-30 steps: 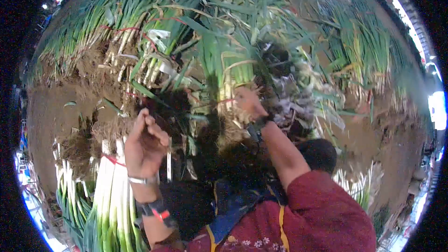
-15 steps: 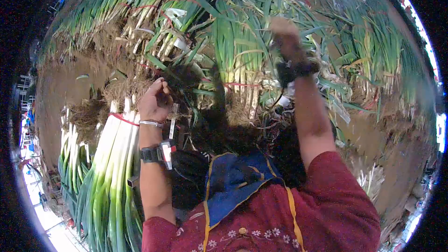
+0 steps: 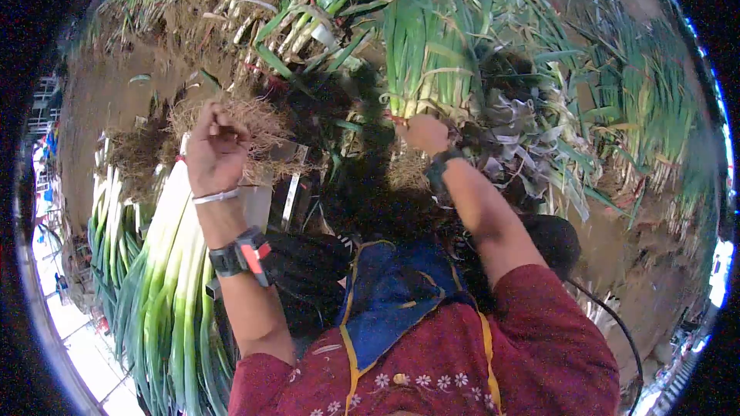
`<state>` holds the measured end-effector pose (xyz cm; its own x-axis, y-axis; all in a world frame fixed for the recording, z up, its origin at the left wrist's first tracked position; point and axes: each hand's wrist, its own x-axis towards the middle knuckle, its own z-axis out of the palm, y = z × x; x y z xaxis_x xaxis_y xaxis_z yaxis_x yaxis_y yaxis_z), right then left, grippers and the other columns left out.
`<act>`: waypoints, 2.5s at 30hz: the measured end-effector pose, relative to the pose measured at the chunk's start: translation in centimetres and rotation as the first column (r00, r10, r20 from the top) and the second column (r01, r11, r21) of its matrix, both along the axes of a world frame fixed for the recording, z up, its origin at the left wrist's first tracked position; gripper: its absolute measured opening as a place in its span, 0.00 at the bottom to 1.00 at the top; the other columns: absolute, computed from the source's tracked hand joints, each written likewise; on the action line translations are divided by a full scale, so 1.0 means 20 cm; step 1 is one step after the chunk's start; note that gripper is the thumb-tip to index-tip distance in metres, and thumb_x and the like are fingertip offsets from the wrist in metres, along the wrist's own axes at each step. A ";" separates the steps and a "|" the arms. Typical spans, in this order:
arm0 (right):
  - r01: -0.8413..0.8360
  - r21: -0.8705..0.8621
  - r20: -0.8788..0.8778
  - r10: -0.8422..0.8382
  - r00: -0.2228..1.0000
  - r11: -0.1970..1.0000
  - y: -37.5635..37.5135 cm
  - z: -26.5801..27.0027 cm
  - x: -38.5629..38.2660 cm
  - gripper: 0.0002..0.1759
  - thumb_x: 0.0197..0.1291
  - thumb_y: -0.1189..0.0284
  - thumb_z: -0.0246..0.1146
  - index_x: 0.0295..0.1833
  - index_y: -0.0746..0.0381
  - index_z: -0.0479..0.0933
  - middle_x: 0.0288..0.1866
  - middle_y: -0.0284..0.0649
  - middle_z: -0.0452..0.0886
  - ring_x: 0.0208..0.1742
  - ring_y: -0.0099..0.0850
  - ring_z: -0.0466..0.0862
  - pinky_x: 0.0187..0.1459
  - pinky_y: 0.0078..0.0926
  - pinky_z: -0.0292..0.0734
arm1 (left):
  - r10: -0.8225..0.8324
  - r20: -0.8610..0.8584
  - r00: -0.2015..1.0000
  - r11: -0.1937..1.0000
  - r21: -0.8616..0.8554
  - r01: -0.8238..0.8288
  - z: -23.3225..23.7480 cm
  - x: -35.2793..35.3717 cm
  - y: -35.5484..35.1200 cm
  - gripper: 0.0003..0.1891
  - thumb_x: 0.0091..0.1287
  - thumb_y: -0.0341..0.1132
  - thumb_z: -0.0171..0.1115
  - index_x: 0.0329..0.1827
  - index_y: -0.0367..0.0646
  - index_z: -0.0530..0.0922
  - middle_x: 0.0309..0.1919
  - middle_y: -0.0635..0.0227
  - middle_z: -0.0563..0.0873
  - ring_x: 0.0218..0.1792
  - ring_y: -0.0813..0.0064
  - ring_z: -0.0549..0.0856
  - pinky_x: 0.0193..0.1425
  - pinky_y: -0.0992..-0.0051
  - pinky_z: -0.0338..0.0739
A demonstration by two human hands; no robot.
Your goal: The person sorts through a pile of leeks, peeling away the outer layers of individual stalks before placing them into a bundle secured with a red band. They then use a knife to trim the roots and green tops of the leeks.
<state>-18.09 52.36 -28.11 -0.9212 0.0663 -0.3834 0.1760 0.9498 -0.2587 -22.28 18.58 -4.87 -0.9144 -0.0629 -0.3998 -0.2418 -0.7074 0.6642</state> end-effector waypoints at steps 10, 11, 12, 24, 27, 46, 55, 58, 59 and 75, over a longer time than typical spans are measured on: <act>0.211 -0.072 0.071 -0.206 0.976 0.975 -0.08 -0.32 0.02 0.16 0.59 0.62 0.64 0.41 0.65 0.83 0.31 0.47 0.85 0.25 0.39 0.84 0.27 0.40 0.79 | 0.163 0.050 0.985 0.985 0.044 -0.165 0.08 0.00 -0.17 0.04 0.71 0.31 0.59 0.46 0.44 0.78 0.33 0.75 0.84 0.32 0.80 0.81 0.43 0.71 0.76; 0.387 -0.337 0.221 -0.328 0.919 0.858 -0.05 -0.36 0.00 0.15 0.59 0.63 0.65 0.40 0.65 0.81 0.28 0.44 0.82 0.23 0.36 0.81 0.25 0.38 0.75 | 0.163 0.045 0.986 0.984 0.060 -0.166 0.09 0.00 -0.17 0.04 0.71 0.32 0.59 0.46 0.44 0.78 0.33 0.75 0.84 0.32 0.79 0.81 0.43 0.71 0.76; 0.551 -0.538 0.394 -0.387 0.833 0.638 -0.03 -0.38 -0.01 0.13 0.59 0.64 0.65 0.39 0.64 0.80 0.26 0.40 0.79 0.21 0.32 0.78 0.23 0.36 0.71 | 0.164 0.039 0.986 0.983 0.075 -0.166 0.10 0.00 -0.18 0.04 0.71 0.32 0.59 0.45 0.44 0.78 0.33 0.74 0.84 0.32 0.79 0.81 0.44 0.70 0.77; 0.540 -0.464 0.685 0.102 0.722 -0.702 0.00 0.19 0.02 0.18 0.69 0.66 0.54 0.23 0.50 0.62 0.16 0.22 0.58 0.15 0.20 0.59 0.23 0.24 0.56 | 0.150 -0.021 0.989 0.986 0.083 -0.147 0.10 0.00 -0.27 0.03 0.71 0.31 0.59 0.44 0.44 0.78 0.32 0.73 0.84 0.32 0.78 0.81 0.41 0.71 0.74; 0.475 -0.580 0.575 0.080 0.814 -0.662 0.05 0.27 -0.01 0.19 0.70 0.65 0.52 0.22 0.51 0.63 0.15 0.23 0.59 0.15 0.20 0.60 0.24 0.24 0.58 | 0.159 0.010 0.987 0.981 0.109 -0.160 0.12 0.00 -0.24 0.03 0.71 0.31 0.59 0.44 0.44 0.78 0.32 0.73 0.84 0.31 0.79 0.81 0.41 0.71 0.74; 0.361 -0.711 0.517 -0.099 0.850 -0.603 -0.01 0.70 0.06 0.13 0.67 0.67 0.56 0.27 0.54 0.65 0.20 0.26 0.61 0.18 0.20 0.61 0.26 0.24 0.59 | -0.650 -0.029 0.760 0.671 -0.491 0.555 -0.67 -0.21 0.94 0.30 0.71 0.53 0.58 0.66 0.38 0.73 0.51 0.69 0.84 0.48 0.76 0.80 0.52 0.75 0.72; 0.594 -0.653 0.676 -0.007 0.737 -0.470 -0.13 0.31 0.14 0.16 0.67 0.68 0.56 0.24 0.52 0.64 0.17 0.24 0.58 0.17 0.21 0.60 0.24 0.26 0.58 | -0.890 0.058 0.453 0.223 -0.810 0.543 -1.05 -0.26 0.96 0.18 0.70 0.47 0.62 0.47 0.40 0.85 0.32 0.72 0.85 0.34 0.82 0.81 0.38 0.78 0.75; 0.357 -0.913 0.384 -0.128 0.914 -0.196 -0.13 0.25 0.14 0.15 0.67 0.74 0.54 0.26 0.56 0.63 0.22 0.25 0.59 0.20 0.18 0.60 0.24 0.22 0.56 | -0.822 -0.016 0.569 0.446 -0.639 0.627 -1.06 -0.28 0.93 0.19 0.76 0.47 0.52 0.52 0.40 0.83 0.34 0.69 0.87 0.34 0.78 0.82 0.42 0.79 0.76; 0.208 -0.977 0.211 -0.153 0.965 -0.036 -0.13 0.22 0.15 0.14 0.66 0.77 0.53 0.26 0.57 0.62 0.24 0.26 0.60 0.22 0.17 0.60 0.24 0.21 0.55 | -0.800 -0.031 0.599 0.534 -0.491 0.688 -1.09 -0.29 0.92 0.19 0.76 0.46 0.51 0.54 0.40 0.82 0.35 0.69 0.87 0.35 0.78 0.83 0.43 0.79 0.76; 0.400 -0.916 0.386 -0.244 0.890 0.008 -0.19 0.04 0.20 0.08 0.62 0.71 0.61 0.32 0.62 0.74 0.23 0.30 0.67 0.21 0.22 0.65 0.25 0.25 0.62 | -0.820 0.298 0.488 -0.088 -0.910 0.406 -1.32 -0.21 0.88 0.15 0.64 0.44 0.67 0.46 0.42 0.87 0.32 0.67 0.89 0.34 0.76 0.86 0.42 0.70 0.80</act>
